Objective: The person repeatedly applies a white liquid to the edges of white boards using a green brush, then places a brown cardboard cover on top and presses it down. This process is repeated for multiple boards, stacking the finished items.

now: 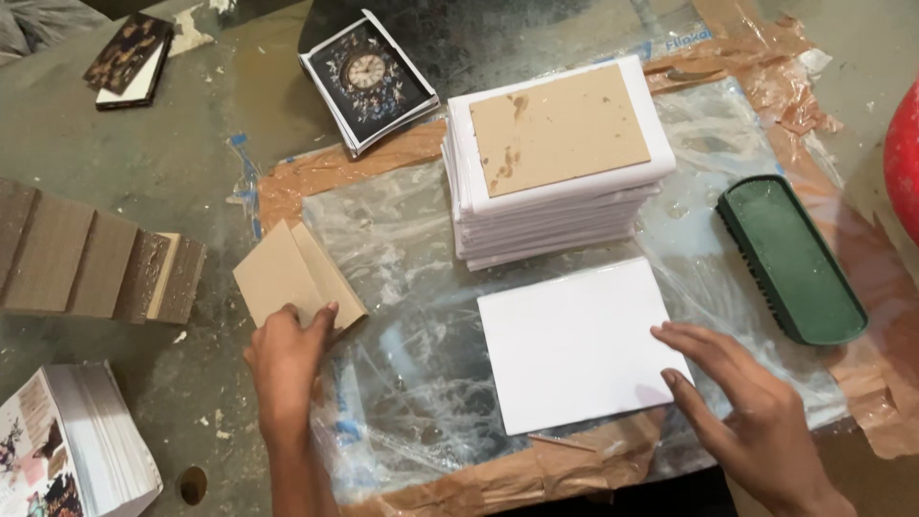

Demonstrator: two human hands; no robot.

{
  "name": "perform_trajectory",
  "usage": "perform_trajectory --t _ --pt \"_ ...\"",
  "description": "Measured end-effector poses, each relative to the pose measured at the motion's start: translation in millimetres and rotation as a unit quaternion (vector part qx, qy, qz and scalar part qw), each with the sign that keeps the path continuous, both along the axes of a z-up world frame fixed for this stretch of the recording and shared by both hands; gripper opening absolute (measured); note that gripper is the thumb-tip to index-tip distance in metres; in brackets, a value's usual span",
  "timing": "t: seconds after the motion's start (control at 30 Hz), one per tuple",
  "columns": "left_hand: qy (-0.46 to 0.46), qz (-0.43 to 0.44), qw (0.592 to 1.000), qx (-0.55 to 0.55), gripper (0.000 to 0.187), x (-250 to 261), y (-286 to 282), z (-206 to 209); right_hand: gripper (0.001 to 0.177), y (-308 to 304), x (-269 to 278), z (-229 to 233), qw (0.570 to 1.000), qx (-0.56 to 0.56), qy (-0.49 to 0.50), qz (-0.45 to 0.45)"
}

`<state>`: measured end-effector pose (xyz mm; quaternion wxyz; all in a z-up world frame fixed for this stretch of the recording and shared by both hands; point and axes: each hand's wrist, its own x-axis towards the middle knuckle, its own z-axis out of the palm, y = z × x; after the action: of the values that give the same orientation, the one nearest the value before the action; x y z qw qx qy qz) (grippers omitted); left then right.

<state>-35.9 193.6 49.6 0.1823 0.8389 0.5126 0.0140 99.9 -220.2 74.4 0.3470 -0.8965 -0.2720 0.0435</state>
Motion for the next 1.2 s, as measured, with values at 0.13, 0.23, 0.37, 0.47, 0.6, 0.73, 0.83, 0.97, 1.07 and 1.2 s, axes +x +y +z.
perform_trajectory --t 0.13,0.23,0.37,0.47,0.6,0.73,0.83,0.97,1.07,1.2 --pt "0.013 0.021 0.999 -0.041 0.051 1.9 0.7 10.3 0.039 -1.2 1.0 -10.0 0.997 0.019 0.07 0.005" --pt "0.014 0.016 0.999 -0.042 0.049 3.6 2.6 16.4 0.04 -1.5 -0.6 -16.9 0.997 0.038 0.067 0.028" --pt "0.029 0.023 0.999 -0.011 0.043 4.8 -15.9 24.4 0.04 4.0 -5.6 -20.7 0.992 0.035 0.124 0.016" --pt "0.019 -0.007 0.978 0.206 0.04 4.7 -64.7 18.6 0.039 0.0 -9.1 -25.6 0.993 0.041 0.108 0.018" --pt "-0.153 -0.302 0.861 0.381 0.026 -3.2 -147.4 -16.7 0.041 -14.9 -3.9 -46.9 0.94 0.171 0.282 -0.092" --pt "-0.247 -0.514 0.783 0.247 0.037 4.0 -199.6 -62.1 0.059 -16.4 17.2 -69.5 0.845 0.296 0.425 -0.132" --pt "-0.211 -0.514 0.819 0.14 0.051 -1.3 -215.0 -82.0 0.055 -10.9 22.8 -71.0 0.895 0.111 0.392 -0.181" --pt "-0.187 -0.505 0.83 0.143 0.051 -10.2 -222.7 -98.8 0.043 0.0 11.1 -60.6 0.934 -0.102 0.278 -0.2" --pt "-0.182 -0.505 0.832 0.14 0.05 -5.0 -223.8 -105.5 0.045 9.7 14.8 -54.0 0.951 -0.132 0.21 -0.183" --pt "-0.178 -0.504 0.838 0.11 0.052 -8.7 -224.4 -108.1 0.052 7.7 13.7 -58.2 0.985 -0.083 0.103 -0.11"
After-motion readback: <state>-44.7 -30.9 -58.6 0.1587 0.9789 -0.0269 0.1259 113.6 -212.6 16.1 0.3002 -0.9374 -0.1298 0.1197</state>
